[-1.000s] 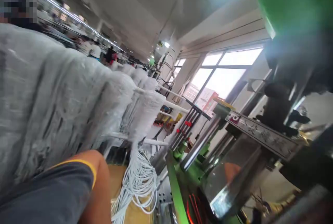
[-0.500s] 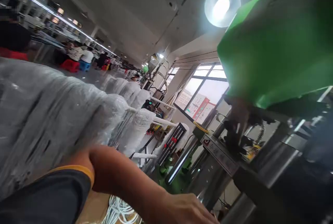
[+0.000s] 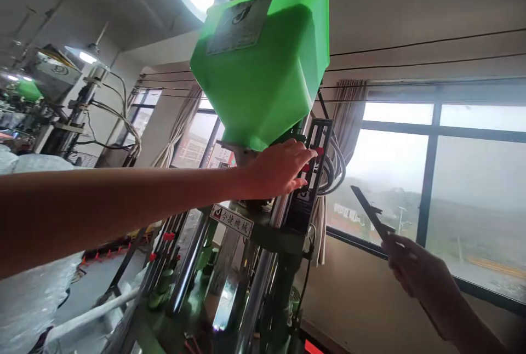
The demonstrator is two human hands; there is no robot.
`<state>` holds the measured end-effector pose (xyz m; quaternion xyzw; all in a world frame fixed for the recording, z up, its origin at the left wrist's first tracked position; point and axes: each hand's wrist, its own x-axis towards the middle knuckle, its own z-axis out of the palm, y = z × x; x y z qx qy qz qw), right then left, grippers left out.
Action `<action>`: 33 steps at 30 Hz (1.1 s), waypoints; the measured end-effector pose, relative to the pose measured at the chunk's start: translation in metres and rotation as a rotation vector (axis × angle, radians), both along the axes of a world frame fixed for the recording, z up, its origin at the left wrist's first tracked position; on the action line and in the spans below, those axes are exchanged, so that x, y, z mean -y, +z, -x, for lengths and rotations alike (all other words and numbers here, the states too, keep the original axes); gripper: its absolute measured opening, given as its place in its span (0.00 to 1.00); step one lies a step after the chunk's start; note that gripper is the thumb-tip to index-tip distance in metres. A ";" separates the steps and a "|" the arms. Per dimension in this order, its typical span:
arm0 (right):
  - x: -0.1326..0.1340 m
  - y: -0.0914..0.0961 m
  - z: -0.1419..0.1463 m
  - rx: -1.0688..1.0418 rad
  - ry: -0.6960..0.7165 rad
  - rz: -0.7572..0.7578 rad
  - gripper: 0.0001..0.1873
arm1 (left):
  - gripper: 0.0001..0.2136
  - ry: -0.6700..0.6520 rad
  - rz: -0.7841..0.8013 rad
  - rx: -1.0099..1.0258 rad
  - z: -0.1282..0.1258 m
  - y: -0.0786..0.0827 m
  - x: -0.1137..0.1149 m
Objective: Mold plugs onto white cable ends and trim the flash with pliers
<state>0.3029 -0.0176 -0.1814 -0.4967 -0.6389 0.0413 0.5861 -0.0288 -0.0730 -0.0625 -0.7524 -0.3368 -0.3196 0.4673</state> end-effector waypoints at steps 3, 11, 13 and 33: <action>-0.032 0.065 0.010 0.028 0.084 -0.040 0.18 | 0.20 0.096 0.019 -0.057 -0.021 0.029 -0.029; -0.102 0.140 0.037 0.199 0.100 -0.214 0.18 | 0.08 0.254 0.063 0.008 -0.051 0.071 -0.088; -0.109 0.145 0.043 0.224 0.121 -0.234 0.17 | 0.05 0.275 0.064 -0.005 -0.051 0.075 -0.094; -0.137 0.188 0.044 0.426 0.267 -0.297 0.21 | 0.07 0.310 -0.030 -0.181 -0.046 0.077 -0.105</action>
